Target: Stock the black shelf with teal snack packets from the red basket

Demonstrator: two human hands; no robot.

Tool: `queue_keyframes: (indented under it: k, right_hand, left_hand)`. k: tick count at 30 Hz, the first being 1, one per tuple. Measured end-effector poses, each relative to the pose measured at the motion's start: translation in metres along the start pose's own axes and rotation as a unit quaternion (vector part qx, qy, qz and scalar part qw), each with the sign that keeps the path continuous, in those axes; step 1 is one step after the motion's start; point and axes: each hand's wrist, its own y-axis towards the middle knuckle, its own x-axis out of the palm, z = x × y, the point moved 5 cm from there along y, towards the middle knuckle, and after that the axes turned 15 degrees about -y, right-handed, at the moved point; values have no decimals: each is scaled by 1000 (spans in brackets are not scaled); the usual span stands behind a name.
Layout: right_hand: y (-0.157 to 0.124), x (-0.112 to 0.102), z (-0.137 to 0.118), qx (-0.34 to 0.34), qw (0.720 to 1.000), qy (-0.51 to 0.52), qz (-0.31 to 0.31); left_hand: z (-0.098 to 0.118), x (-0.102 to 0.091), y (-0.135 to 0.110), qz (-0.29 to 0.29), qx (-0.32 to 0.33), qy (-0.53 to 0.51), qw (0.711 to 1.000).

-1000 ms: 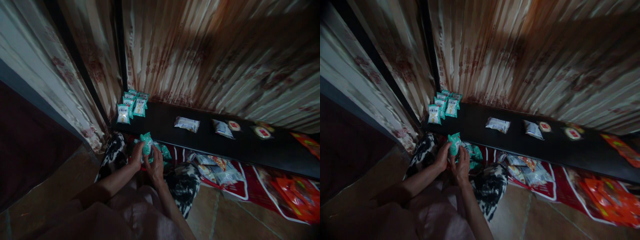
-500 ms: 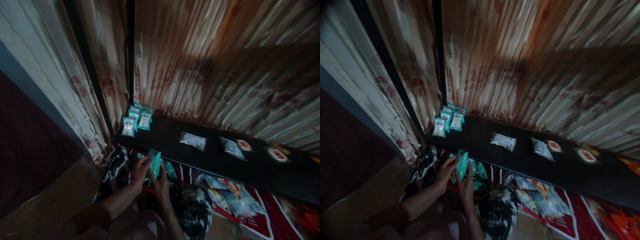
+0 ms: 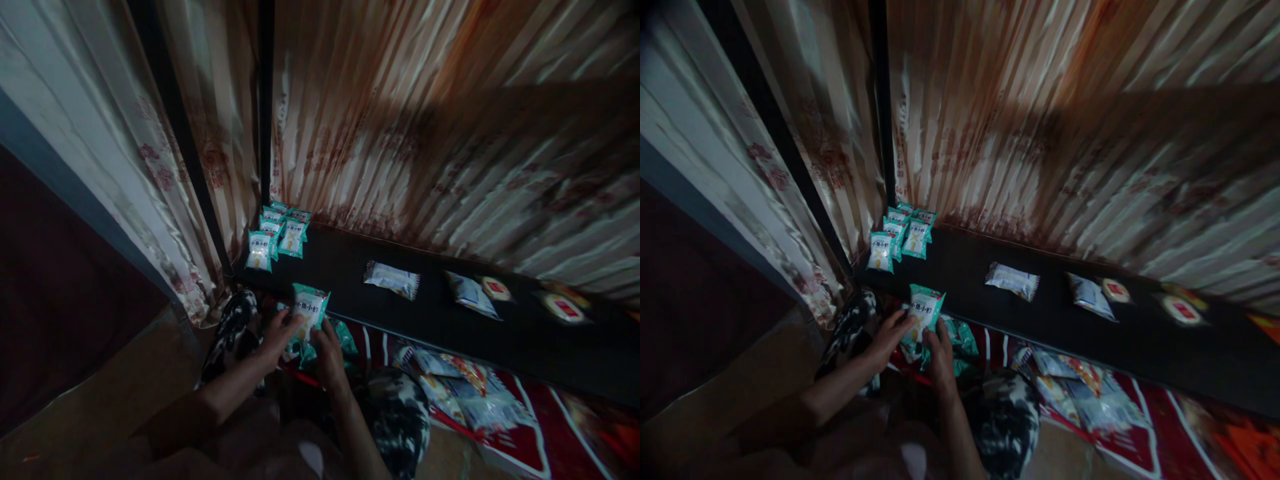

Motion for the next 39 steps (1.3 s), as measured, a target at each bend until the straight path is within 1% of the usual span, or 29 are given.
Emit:
queue_keyframes:
  k: [2,3,6,8,12,18,22,26,31,36,39]
  right_hand:
    - [5,2,-1,-1,1000,-11,1]
    - [6,4,-4,-9,1000,-22,-4]
    - [9,10,-19,-53,996,-66,-36]
    - [12,13,-31,-78,991,-95,-50]
    - [23,14,-41,-92,985,-134,-56]
    - [43,19,-43,-120,978,-155,-66]
    - [55,24,-50,-147,972,-168,-68]
    - [66,25,-52,-148,967,-202,-54]
    - [73,28,-52,-147,956,-249,-44]
    - [78,32,-59,-141,952,-267,-51]
    - [83,33,-62,-138,953,-267,-35]
  left_hand:
    - [1,-4,7,11,0,12,1000]
    - [2,-6,10,17,11,21,1000]
    - [8,-10,19,29,66,50,996]
    - [11,-9,23,23,89,57,994]
    - [13,-6,28,-3,104,46,994]
    - [22,-8,38,26,126,74,989]
    - [31,-5,47,25,136,92,986]
    - [36,-3,57,27,159,135,978]
    - [36,-4,69,25,171,171,970]
    - [40,-5,77,29,183,198,963]
    - [46,-4,79,35,192,215,957]
